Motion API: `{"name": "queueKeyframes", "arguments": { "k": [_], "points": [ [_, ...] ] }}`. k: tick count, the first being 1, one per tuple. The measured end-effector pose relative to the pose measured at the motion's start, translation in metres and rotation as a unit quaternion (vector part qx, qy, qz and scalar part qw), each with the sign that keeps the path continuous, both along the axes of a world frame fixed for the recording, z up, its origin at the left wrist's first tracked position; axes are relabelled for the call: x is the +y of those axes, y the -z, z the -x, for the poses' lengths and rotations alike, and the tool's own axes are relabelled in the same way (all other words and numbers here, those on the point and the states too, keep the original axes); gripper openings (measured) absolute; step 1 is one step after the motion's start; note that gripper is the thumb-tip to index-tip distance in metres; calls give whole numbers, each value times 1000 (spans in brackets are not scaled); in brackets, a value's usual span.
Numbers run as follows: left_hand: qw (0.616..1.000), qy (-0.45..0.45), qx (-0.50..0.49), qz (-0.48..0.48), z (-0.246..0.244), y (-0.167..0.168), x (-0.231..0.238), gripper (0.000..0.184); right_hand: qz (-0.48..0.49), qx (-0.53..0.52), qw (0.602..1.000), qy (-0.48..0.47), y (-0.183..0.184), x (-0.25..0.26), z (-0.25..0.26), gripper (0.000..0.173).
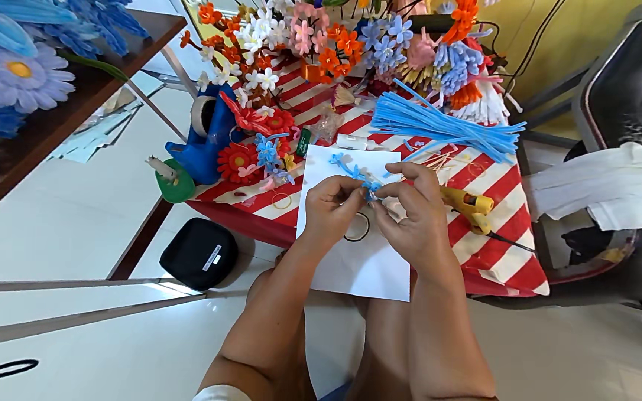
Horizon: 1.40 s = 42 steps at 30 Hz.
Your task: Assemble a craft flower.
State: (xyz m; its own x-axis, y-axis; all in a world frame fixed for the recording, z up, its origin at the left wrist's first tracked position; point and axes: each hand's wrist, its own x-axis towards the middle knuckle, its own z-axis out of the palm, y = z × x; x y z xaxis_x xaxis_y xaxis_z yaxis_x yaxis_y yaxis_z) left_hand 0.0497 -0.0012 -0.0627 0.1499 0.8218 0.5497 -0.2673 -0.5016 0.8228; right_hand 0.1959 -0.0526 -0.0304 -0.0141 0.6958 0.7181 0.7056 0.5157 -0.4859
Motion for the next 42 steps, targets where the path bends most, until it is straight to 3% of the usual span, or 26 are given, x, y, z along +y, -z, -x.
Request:
{"name": "queueKeyframes", "arguments": {
  "k": [20,25,37,42],
  "points": [
    [1000,-11,0,-19,-4,3,0,6,2,8,1000,-3,0,1,-2,12],
    [1000,9,-13,15,-2,1,0,7,16,85,996,-10,-4,-2,-4,5],
    [997,19,-29,63,-1,-1,-1,10,29,17,999,-3,0,5,3,9],
    [996,22,-26,84,1,-3,-2,9,26,50,998,-4,0,3,2,3]
  ]
}}
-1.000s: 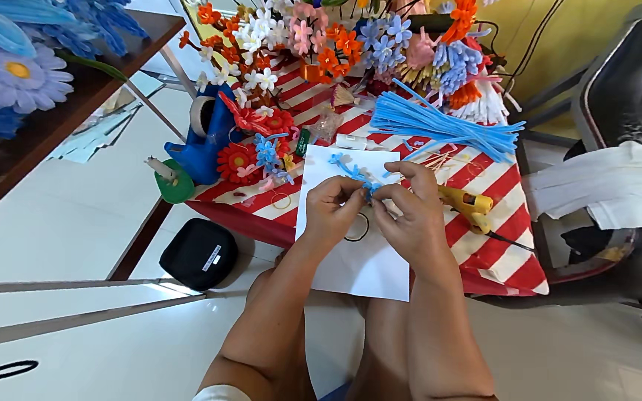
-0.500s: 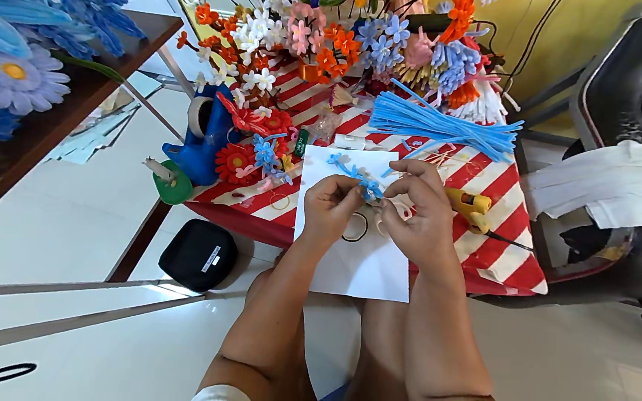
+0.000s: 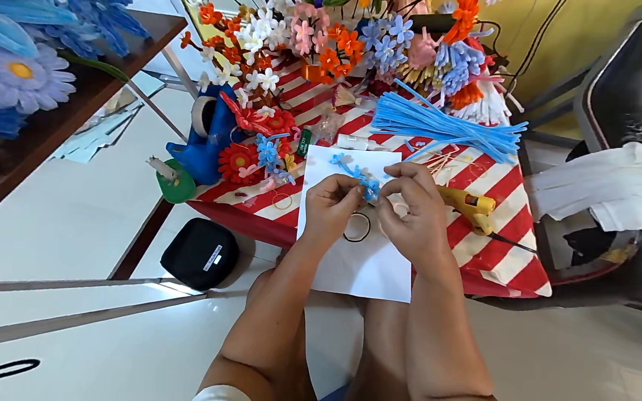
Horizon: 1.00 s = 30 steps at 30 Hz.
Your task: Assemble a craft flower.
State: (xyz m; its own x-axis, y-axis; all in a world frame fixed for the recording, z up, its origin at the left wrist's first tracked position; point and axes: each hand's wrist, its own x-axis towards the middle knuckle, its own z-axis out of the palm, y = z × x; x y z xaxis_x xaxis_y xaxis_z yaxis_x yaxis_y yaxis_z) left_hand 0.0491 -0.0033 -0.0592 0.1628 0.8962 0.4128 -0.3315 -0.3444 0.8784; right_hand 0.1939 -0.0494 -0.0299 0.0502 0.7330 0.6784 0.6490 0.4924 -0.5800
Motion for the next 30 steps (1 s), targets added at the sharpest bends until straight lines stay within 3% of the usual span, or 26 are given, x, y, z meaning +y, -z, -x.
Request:
{"name": "queueKeyframes", "arguments": {
  "k": [4,7,21,25,30],
  "points": [
    [999,3,-3,31,2,-3,0,10,53,53,997,-5,-2,-2,-2,14],
    [998,6,-13,55,3,-4,1,11,85,74,994,-11,-2,-2,1,13],
    [952,114,-119,258,4,-11,5,25,55,128,990,-26,1,0,12,7],
    [965,93,-109,221,3,-9,4,21,55,126,990,-24,2,1,11,8],
    [999,7,25,35,3,-2,4,10,116,102,987,-33,0,0,3,19]
  ]
}}
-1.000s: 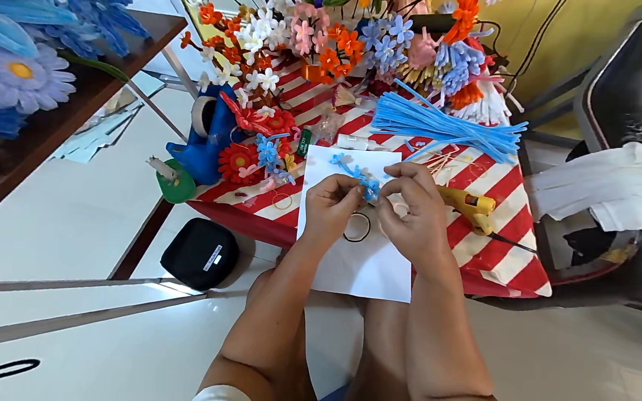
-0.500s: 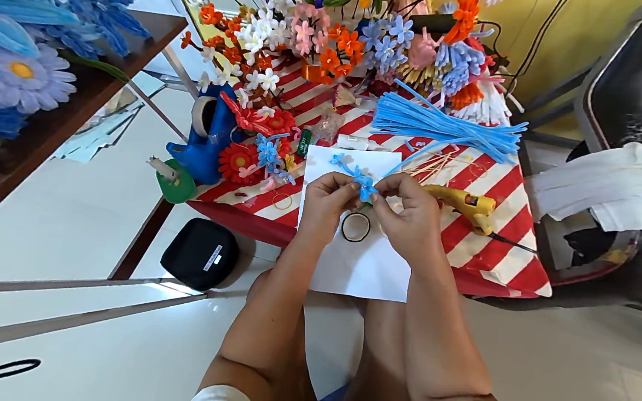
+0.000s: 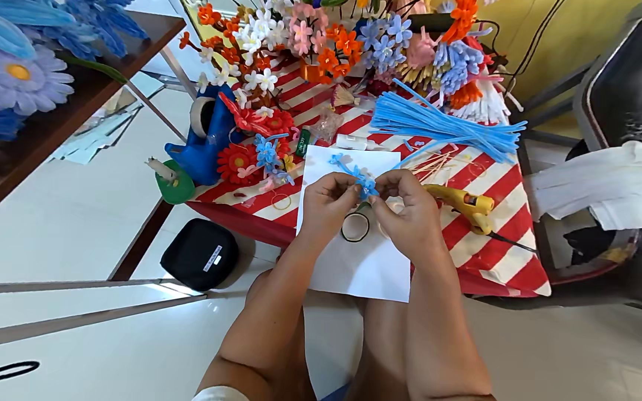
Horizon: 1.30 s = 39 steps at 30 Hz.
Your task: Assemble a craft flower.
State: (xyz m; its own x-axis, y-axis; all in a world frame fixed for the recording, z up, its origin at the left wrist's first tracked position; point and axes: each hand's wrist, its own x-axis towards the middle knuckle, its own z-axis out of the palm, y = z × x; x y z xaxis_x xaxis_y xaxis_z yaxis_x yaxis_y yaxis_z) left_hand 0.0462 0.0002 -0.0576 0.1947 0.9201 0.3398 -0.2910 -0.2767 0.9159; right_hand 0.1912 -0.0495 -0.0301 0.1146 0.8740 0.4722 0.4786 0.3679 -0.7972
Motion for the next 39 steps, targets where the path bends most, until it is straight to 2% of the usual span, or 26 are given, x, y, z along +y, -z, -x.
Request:
{"name": "queueKeyframes", "arguments": {
  "k": [4,10,15,21,28,31,35,39],
  "points": [
    [991,-41,83,-98,-1,5,0,8,10,-3,1000,-8,1,1,-3,20],
    [979,-59,98,-168,0,8,4,9,-37,-28,998,-29,2,2,-6,14],
    [978,-60,103,-171,1,6,3,8,-76,-80,994,-15,4,3,-2,7],
    [982,-54,86,-159,1,6,3,7,-116,-159,980,13,3,3,-1,11],
    [985,-46,79,-147,0,5,1,6,-119,-173,978,8,2,1,-2,10],
    [991,-36,74,-106,3,3,1,8,-103,-140,985,-15,0,-2,-6,6],
    [999,-3,37,-33,7,-2,2,7,-81,-28,996,-17,-3,-4,-9,6],
    [998,28,41,-32,9,-1,4,9,7,23,999,-23,-3,-4,-10,18]
  ]
}}
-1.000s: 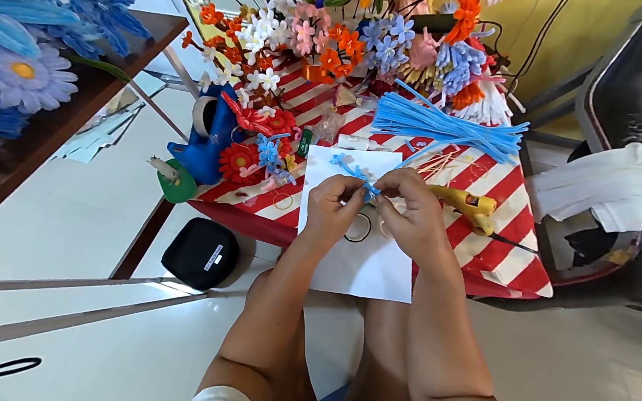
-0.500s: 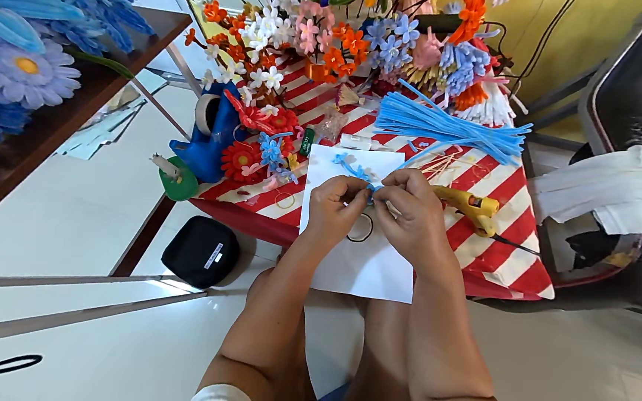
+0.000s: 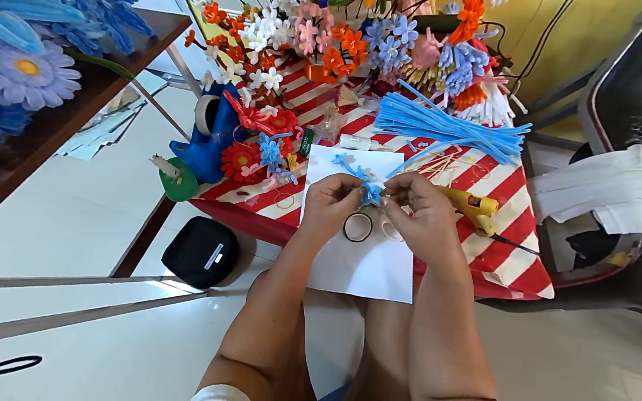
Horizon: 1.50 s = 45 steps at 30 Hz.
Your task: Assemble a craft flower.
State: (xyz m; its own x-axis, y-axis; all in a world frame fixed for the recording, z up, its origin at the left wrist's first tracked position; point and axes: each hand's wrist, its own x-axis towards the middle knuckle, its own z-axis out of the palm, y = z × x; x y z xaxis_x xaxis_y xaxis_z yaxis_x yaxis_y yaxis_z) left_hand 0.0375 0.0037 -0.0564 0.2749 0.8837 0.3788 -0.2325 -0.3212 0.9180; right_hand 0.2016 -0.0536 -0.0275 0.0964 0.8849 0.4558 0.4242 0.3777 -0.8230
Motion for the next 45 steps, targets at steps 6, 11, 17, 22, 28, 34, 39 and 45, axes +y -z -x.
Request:
{"name": "queueKeyframes", "arguments": {
  "k": [6,11,17,22,28,34,39,45],
  "points": [
    [999,13,-30,-33,-2,4,1,13,35,54,998,15,-1,3,5,11],
    [990,-42,-88,-104,-3,9,2,21,58,282,957,-20,1,9,11,24],
    [960,-140,12,-241,-7,12,6,19,72,382,921,-32,-1,8,18,23],
    [930,-214,45,-296,-14,16,1,18,59,375,925,-8,-1,8,27,20],
    [959,-107,-29,-262,-15,18,0,22,23,324,945,17,2,8,33,22],
    [979,-81,-75,-172,-15,15,-3,12,3,280,960,11,4,8,33,21],
    [984,-93,-86,-126,-14,13,-3,14,-8,234,972,-22,3,6,21,26],
    [990,-74,-97,-68,-12,10,-4,15,-19,233,972,-4,2,7,17,17]
  ]
}}
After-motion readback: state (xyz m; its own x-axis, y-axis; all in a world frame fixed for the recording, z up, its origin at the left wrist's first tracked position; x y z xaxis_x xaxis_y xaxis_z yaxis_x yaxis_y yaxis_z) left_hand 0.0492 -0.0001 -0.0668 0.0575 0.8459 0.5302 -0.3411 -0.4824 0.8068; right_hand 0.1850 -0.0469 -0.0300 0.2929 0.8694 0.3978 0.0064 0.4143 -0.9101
